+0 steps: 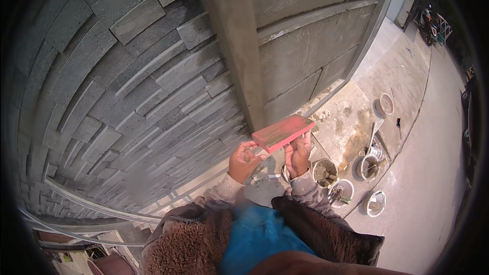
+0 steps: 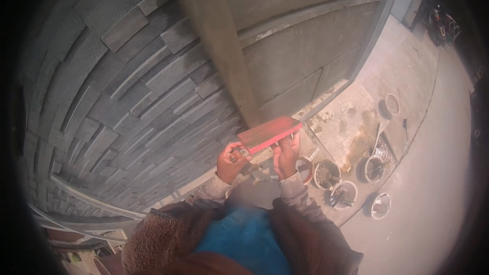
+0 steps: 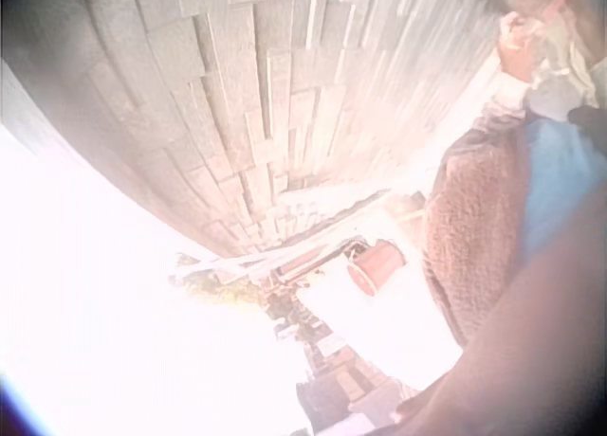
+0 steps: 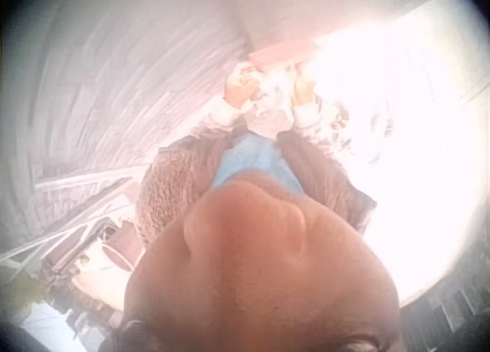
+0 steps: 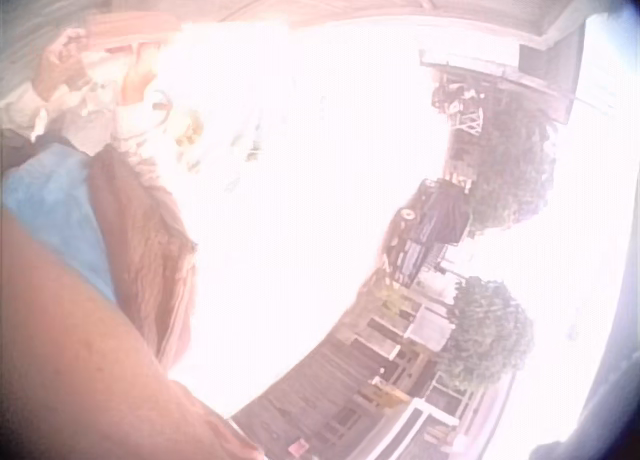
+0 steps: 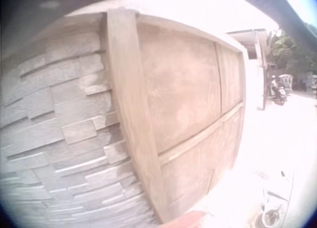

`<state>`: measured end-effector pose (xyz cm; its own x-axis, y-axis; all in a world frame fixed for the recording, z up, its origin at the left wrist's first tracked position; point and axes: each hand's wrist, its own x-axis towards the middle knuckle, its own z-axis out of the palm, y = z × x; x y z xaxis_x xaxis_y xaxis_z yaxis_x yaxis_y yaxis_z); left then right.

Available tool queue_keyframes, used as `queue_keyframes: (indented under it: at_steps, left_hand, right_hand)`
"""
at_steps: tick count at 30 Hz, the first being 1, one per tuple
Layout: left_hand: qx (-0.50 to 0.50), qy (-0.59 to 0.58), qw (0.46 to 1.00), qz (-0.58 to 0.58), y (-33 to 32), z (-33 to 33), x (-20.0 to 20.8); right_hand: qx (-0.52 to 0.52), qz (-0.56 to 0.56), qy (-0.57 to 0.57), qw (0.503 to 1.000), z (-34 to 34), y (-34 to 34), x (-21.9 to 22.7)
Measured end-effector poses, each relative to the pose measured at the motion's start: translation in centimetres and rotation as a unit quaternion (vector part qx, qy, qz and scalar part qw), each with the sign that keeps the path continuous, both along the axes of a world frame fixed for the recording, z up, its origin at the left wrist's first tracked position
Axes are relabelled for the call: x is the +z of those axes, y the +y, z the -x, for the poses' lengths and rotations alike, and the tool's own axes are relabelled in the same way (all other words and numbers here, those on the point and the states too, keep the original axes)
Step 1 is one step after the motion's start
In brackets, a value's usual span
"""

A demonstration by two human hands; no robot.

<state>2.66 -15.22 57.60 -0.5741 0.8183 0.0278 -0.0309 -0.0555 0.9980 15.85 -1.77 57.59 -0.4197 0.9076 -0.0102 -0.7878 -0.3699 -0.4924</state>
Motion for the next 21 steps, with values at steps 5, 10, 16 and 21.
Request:
queue_keyframes:
  at_steps: [5, 10, 16, 21]
  left_hand:
    - [0.137, -0.115, 0.971, -0.159, 2.1, -6.2, 2.4]
    - [0.14, -0.01, 0.928, -0.345, 2.2, -8.3, 7.5]
    - [0.045, 0.022, 0.936, -0.348, 0.0, -13.0, 7.2]
    - [0.167, 0.023, 0.937, -0.307, -4.3, -10.7, 4.3]
  right_hand:
    - [0.064, 0.022, 0.025, 0.997, -5.5, 4.5, 0.0]
    - [0.125, -0.024, -0.079, 0.989, -10.0, 5.5, -4.0]
    - [0.172, -0.076, -0.041, 0.981, -6.2, 4.7, -1.3]
    - [-0.162, -0.481, -0.18, 0.843, 3.2, 10.2, 11.3]
